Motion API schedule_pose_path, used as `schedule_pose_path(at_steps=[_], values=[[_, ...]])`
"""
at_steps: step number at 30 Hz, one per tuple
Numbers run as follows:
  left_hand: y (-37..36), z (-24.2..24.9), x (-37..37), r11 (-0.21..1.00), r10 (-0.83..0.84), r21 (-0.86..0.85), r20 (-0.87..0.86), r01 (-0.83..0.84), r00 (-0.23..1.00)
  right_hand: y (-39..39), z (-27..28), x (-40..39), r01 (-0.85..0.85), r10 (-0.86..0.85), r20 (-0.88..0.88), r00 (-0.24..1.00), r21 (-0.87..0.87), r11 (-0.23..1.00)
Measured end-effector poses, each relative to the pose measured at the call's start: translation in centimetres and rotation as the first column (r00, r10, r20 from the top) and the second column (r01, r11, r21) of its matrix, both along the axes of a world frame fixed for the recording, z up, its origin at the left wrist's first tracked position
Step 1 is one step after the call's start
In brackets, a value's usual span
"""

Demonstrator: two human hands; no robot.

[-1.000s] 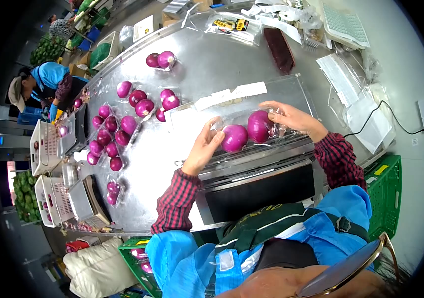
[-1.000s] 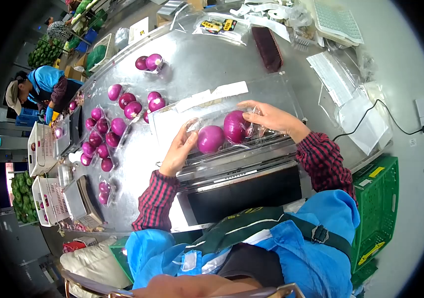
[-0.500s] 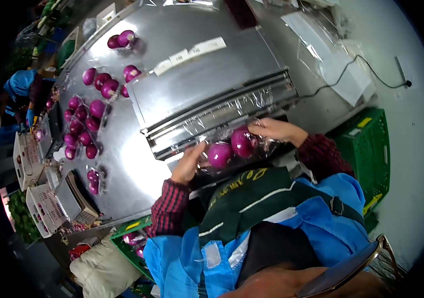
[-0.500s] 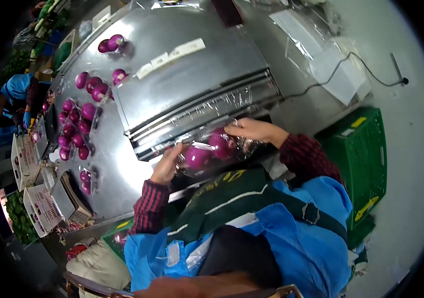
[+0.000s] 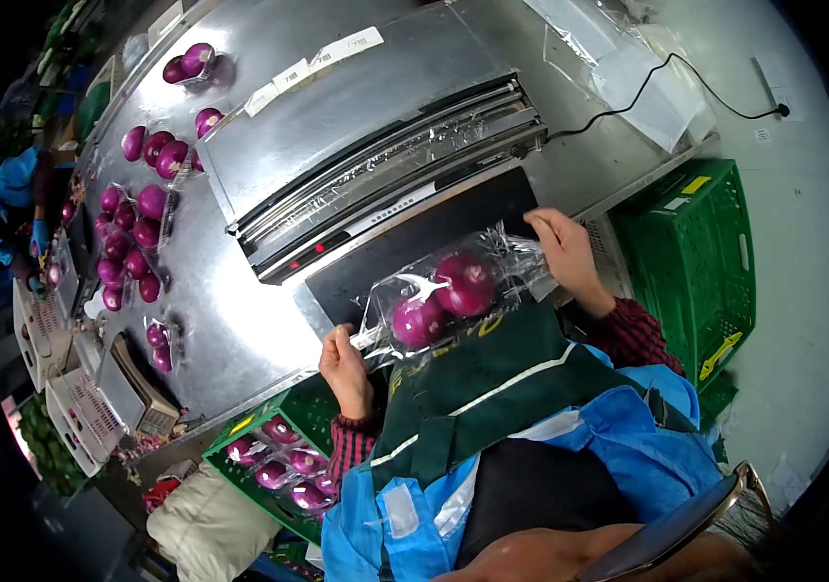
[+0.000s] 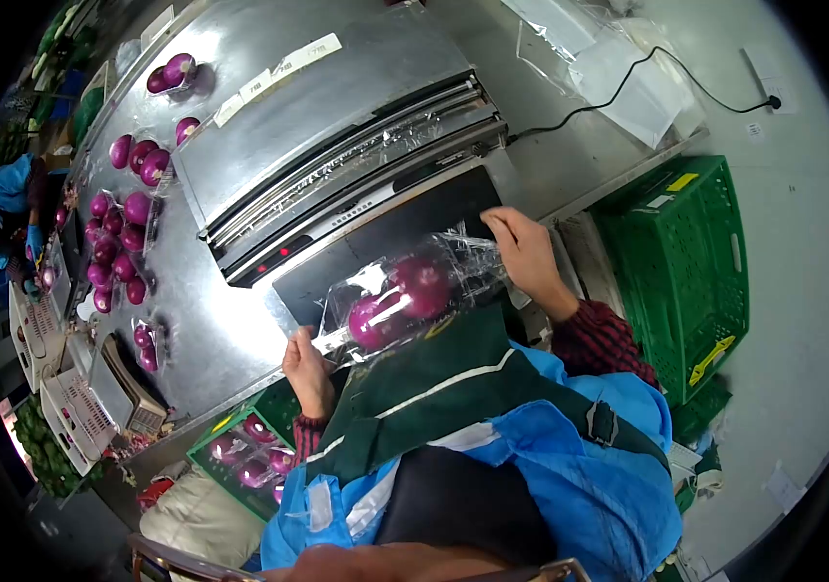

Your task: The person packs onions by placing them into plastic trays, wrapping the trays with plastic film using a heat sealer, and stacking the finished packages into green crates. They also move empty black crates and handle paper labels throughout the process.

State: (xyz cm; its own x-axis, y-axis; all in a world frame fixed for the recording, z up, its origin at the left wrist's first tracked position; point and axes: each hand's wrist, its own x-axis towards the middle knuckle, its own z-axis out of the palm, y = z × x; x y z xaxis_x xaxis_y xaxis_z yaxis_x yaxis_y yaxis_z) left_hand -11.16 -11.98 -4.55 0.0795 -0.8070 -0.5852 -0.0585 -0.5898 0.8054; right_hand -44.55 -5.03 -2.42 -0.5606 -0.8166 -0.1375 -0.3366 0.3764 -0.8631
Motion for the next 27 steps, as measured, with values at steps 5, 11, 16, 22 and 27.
schedule_pose_path(at_steps=[5, 11, 16, 22, 27], values=[[3.6, -11.3, 1.5, 0.84, -0.522, 0.01, 0.285, 0.542, 0.804, 4.9, -9.8, 0.3, -0.378, 0.315, 0.216, 0.924, 0.394, 0.838], [3.4, -10.3, -6.8, 0.616, -0.786, -0.055, 0.023, 0.786, 0.617, 4.2, -13.5, 5.0, -0.663, 0.21, 0.882, 0.422, 0.143, 0.735], [3.4, -4.6, -8.9, 0.562, -0.716, -0.486, 0.119, 0.669, 0.688, 3.4, -8.1, 4.9, -0.677, 0.302, 0.932, 0.2, -0.091, 0.73], [4.7, 7.4, -8.7, 0.978, -0.207, -0.157, -0.614, 0.139, 0.762, 1.8, -5.1, 5.0, -0.551, 0.416, 0.87, 0.265, -0.218, 0.806], [5.5, 5.5, -8.2, 0.815, -0.563, -0.184, -0.48, 0.55, 0.673, 0.8, -0.5, 3.3, -0.033, 0.454, 0.818, -0.355, -0.496, 0.868]])
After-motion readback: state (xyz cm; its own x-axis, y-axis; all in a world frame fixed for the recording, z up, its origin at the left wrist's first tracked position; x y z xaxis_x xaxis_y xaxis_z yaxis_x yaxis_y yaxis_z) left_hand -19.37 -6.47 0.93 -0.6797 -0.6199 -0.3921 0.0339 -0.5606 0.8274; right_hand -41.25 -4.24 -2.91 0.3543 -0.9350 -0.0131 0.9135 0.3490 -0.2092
